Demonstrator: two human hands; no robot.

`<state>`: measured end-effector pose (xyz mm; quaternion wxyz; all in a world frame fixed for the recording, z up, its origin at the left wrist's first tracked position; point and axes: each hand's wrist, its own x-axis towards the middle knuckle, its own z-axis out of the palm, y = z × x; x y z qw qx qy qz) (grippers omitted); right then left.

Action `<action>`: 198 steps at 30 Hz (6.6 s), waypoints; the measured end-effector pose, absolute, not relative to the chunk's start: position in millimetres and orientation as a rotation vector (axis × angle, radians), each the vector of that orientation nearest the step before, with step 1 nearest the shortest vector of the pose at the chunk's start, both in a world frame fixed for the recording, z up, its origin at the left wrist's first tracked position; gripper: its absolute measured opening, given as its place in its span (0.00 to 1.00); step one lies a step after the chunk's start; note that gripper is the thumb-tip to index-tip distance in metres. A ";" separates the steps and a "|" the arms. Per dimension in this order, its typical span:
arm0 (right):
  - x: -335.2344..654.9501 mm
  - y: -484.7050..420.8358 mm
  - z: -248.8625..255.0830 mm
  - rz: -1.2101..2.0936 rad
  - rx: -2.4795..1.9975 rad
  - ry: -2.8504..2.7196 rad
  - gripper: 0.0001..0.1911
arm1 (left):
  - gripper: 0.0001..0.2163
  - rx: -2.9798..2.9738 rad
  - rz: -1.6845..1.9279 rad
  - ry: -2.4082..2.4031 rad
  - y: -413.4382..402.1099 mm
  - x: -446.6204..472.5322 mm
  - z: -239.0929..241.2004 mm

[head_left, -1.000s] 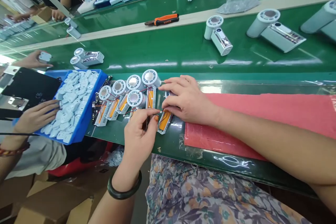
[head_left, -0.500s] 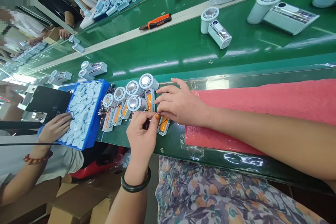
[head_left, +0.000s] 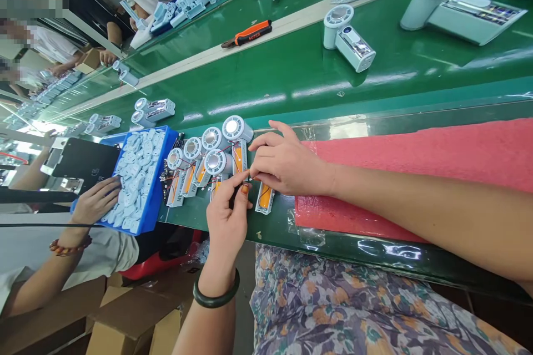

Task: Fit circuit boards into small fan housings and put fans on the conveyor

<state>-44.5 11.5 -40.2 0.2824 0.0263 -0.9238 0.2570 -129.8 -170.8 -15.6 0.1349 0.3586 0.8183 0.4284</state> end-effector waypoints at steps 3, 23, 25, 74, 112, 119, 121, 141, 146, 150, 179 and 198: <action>-42.6 10.7 -40.3 0.710 0.074 -2.467 0.11 | 0.25 1.029 1.300 2.390 -179.6 -123.2 -18.1; -40.0 5.2 -42.9 0.800 -0.055 -2.336 0.07 | 0.10 0.875 1.710 2.276 -153.1 -112.6 -43.0; -39.9 4.9 -42.4 0.799 -0.056 -2.337 0.09 | 0.11 0.943 1.683 2.346 -152.7 -111.8 -44.0; -41.9 12.1 -47.8 0.796 0.064 -2.405 0.08 | 0.08 1.026 1.733 2.453 -151.1 -117.1 -62.5; -41.5 14.5 -52.5 0.843 0.127 -2.344 0.09 | 0.06 1.167 1.746 2.532 -148.0 -113.6 -63.5; -42.8 12.8 -54.0 0.783 0.105 -2.362 0.10 | 0.06 1.266 1.687 2.589 -145.6 -111.6 -57.1; -43.0 12.8 -54.6 0.772 0.112 -2.358 0.11 | 0.06 1.276 1.684 2.577 -145.0 -111.9 -56.2; -41.5 14.4 -56.7 0.730 0.146 -2.351 0.11 | 0.08 1.181 1.728 2.487 -146.6 -113.3 -59.4; -42.3 13.7 -58.0 0.725 0.140 -2.353 0.11 | 0.08 1.226 1.693 2.515 -145.1 -112.5 -56.9; -42.4 13.1 -57.8 0.721 0.134 -2.349 0.11 | 0.07 1.242 1.689 2.482 -144.1 -112.3 -56.4; -39.9 12.5 -56.5 0.674 0.080 -2.392 0.12 | 0.06 1.078 1.634 2.470 -145.0 -110.5 -55.7; -5.1 64.8 -11.9 0.943 -0.247 -2.195 0.08 | 0.19 0.694 1.776 2.063 -159.6 -112.4 -48.3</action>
